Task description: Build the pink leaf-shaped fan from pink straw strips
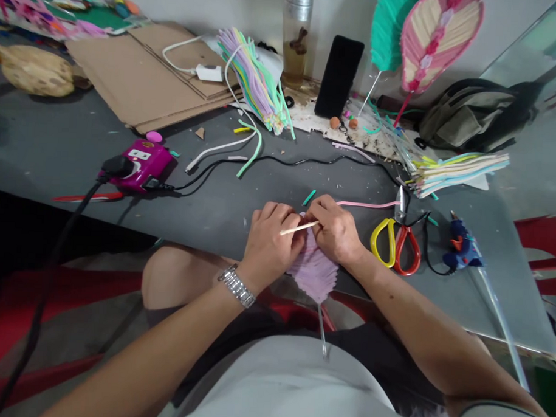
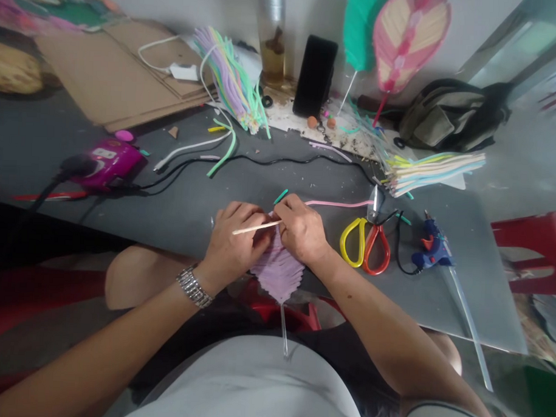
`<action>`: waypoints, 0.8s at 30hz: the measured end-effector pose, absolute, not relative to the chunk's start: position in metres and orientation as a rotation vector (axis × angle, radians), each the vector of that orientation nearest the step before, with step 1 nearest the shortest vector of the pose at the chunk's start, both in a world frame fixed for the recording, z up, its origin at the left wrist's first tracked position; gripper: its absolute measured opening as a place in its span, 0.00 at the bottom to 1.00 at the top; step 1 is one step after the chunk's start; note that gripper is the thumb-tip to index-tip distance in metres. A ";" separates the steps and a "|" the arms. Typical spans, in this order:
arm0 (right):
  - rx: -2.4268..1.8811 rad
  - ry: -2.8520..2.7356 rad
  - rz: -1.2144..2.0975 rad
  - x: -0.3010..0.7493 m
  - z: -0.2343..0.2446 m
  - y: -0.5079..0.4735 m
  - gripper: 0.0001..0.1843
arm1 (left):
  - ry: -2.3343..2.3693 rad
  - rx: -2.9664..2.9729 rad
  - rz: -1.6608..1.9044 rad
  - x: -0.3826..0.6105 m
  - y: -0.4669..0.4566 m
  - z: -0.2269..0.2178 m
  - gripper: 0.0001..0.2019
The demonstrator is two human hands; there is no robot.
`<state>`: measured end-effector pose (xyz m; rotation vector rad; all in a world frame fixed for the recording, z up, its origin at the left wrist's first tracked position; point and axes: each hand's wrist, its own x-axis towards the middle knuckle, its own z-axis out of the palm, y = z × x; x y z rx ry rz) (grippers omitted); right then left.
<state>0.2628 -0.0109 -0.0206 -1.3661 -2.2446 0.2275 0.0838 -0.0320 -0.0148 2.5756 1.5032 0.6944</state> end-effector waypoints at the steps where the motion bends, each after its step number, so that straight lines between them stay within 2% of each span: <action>1: -1.366 -2.247 0.226 0.263 -0.021 -0.011 0.14 | 1.503 2.577 0.692 0.084 -0.032 -0.015 0.06; 24: -1.352 -2.252 0.303 0.262 -0.019 -0.008 0.13 | 1.478 2.602 0.661 0.083 -0.032 -0.014 0.08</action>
